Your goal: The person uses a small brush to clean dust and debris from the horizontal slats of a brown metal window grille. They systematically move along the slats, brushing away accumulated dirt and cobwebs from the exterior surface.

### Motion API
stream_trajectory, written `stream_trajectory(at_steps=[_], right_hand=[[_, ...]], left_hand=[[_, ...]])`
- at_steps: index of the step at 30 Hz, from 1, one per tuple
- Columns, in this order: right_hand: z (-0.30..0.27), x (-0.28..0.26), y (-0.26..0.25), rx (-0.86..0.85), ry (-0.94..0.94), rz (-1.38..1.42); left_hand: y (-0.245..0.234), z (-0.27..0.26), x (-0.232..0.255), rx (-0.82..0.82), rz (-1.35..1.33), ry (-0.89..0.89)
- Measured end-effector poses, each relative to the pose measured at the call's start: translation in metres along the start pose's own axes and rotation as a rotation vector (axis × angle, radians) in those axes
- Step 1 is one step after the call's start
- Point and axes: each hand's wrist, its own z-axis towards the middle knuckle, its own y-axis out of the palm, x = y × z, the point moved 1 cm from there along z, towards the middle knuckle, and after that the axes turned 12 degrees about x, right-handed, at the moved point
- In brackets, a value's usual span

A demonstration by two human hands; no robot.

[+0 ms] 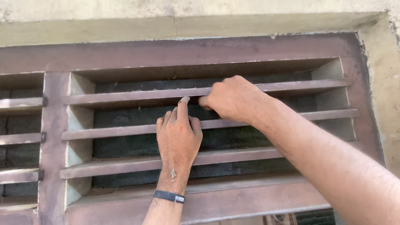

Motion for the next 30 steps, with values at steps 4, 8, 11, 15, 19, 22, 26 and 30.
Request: stream_trajectory(at_steps=[4, 8, 11, 15, 19, 22, 26, 30], right_hand=[[0.001, -0.001, 0.002, -0.092, -0.027, -0.037], [-0.004, -0.001, 0.005, -0.044, -0.031, 0.051], [-0.005, -0.001, 0.008, -0.045, -0.058, 0.069], [-0.005, 0.004, 0.011, 0.007, -0.054, 0.061], [-0.006, 0.005, 0.016, -0.176, -0.013, -0.167], [-0.007, 0.006, 0.011, 0.133, -0.063, -0.013], [-0.005, 0.005, 0.011, -0.017, -0.029, -0.154], [-0.005, 0.008, 0.016, -0.023, -0.070, -0.226]], left_hand=[[-0.002, -0.002, 0.002, 0.008, -0.026, -0.025], [-0.003, -0.001, 0.003, -0.021, -0.018, -0.026], [0.000, -0.002, 0.002, -0.038, -0.012, -0.050], [0.003, -0.004, 0.001, 0.021, -0.006, -0.010], [0.003, -0.002, 0.001, -0.031, 0.016, -0.032], [0.005, -0.002, 0.003, -0.060, 0.020, -0.059], [0.007, -0.003, 0.001, -0.053, 0.031, -0.054], [0.010, -0.005, -0.002, -0.073, 0.040, -0.045]])
